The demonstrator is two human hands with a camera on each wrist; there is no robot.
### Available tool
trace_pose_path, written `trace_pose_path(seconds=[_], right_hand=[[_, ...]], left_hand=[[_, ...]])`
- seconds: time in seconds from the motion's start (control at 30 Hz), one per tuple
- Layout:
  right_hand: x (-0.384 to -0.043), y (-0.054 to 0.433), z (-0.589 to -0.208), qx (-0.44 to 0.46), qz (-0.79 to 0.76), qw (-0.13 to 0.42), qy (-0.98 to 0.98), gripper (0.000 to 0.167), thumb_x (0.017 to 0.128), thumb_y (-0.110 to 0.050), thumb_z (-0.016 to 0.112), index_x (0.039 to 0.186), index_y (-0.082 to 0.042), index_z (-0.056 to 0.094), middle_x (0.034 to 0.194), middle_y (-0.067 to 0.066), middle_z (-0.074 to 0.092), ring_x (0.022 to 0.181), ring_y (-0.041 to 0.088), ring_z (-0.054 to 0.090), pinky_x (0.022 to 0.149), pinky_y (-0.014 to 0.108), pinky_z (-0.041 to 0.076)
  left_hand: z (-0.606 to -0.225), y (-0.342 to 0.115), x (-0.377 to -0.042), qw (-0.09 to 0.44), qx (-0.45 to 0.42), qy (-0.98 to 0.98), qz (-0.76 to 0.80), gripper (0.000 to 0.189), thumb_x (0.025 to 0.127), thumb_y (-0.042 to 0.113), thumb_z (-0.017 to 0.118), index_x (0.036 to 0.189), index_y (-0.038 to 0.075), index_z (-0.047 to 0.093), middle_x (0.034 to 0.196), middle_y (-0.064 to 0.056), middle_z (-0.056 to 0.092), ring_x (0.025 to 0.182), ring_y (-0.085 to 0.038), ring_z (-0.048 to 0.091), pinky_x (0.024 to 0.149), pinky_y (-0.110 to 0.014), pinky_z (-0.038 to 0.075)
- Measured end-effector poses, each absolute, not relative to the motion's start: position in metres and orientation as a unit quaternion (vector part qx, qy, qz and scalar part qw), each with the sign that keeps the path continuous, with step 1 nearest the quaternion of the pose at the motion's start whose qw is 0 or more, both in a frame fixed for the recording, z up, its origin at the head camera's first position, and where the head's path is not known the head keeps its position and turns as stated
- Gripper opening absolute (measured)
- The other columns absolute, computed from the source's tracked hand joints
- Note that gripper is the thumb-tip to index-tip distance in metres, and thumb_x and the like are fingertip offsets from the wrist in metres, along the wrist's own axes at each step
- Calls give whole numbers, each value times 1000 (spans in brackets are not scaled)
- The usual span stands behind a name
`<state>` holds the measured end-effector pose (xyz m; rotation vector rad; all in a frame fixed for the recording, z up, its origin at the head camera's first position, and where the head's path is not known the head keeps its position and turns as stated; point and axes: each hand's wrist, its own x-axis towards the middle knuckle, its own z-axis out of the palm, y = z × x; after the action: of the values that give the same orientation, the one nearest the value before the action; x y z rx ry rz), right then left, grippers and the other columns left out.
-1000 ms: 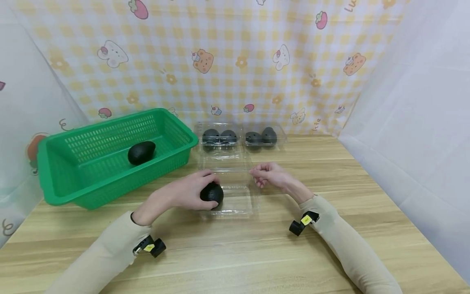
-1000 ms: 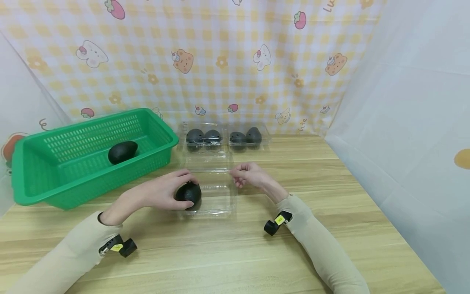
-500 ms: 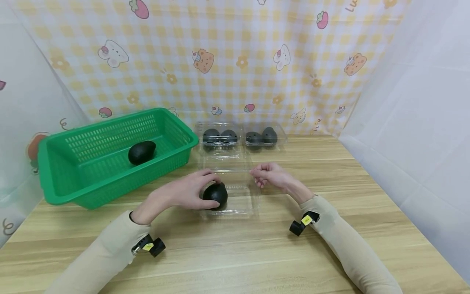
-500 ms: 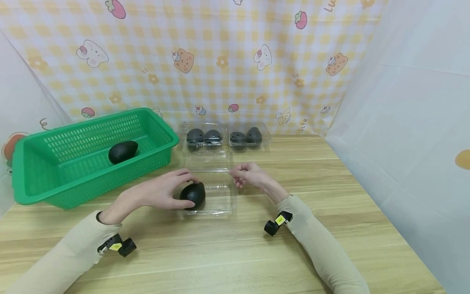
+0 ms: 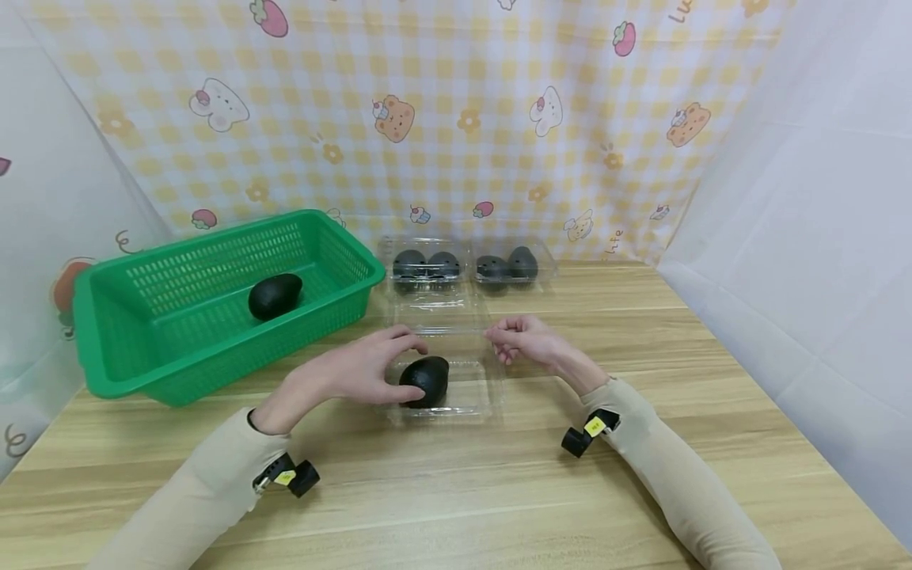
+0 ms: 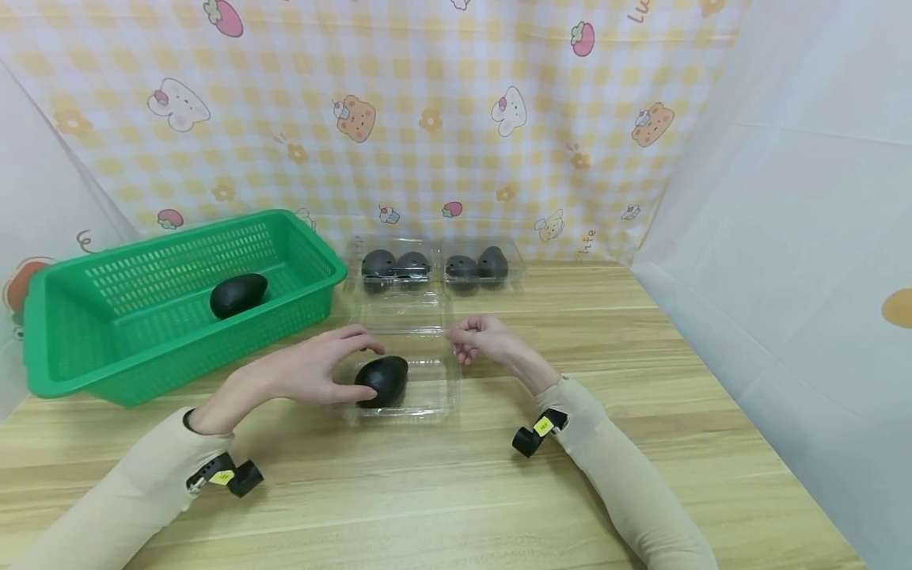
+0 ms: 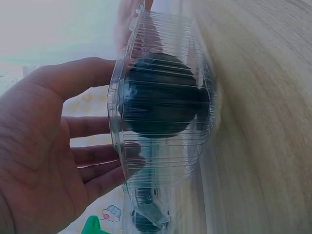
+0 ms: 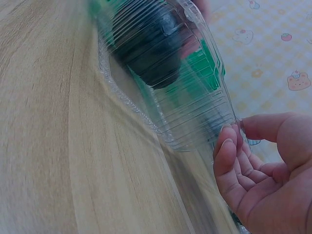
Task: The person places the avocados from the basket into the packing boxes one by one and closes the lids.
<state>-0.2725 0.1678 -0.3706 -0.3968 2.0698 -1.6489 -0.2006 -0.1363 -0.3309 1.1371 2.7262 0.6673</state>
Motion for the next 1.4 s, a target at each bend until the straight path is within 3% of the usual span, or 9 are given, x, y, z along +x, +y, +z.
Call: trace_pose_path(seconds=[0.43, 0.83, 1.4], right_hand=[[-273, 168, -371, -143, -600, 232, 752, 25, 101, -11, 60, 103, 13, 55, 78, 5, 61, 66, 13, 59, 61, 22, 51], [-273, 168, -372, -144, -598, 229, 755, 26, 101, -12, 60, 102, 13, 55, 78, 5, 61, 66, 13, 59, 61, 22, 51], [-272, 169, -371, -146, -597, 226, 756, 24, 101, -12, 61, 100, 11, 55, 77, 5, 60, 66, 13, 60, 61, 21, 51]], left_hand=[[-324, -145, -204, 26, 355, 904, 237, 58, 93, 41, 72, 137, 6, 56, 136, -12, 53, 123, -34, 54, 100, -50, 47], [-315, -163, -215, -46, 314, 909, 270, 55, 91, 35, 76, 136, 8, 58, 135, -12, 53, 123, -34, 53, 101, -52, 45], [-301, -185, -234, -78, 260, 918, 290, 55, 95, 35, 71, 139, 5, 54, 134, -15, 51, 119, -32, 51, 99, -52, 44]])
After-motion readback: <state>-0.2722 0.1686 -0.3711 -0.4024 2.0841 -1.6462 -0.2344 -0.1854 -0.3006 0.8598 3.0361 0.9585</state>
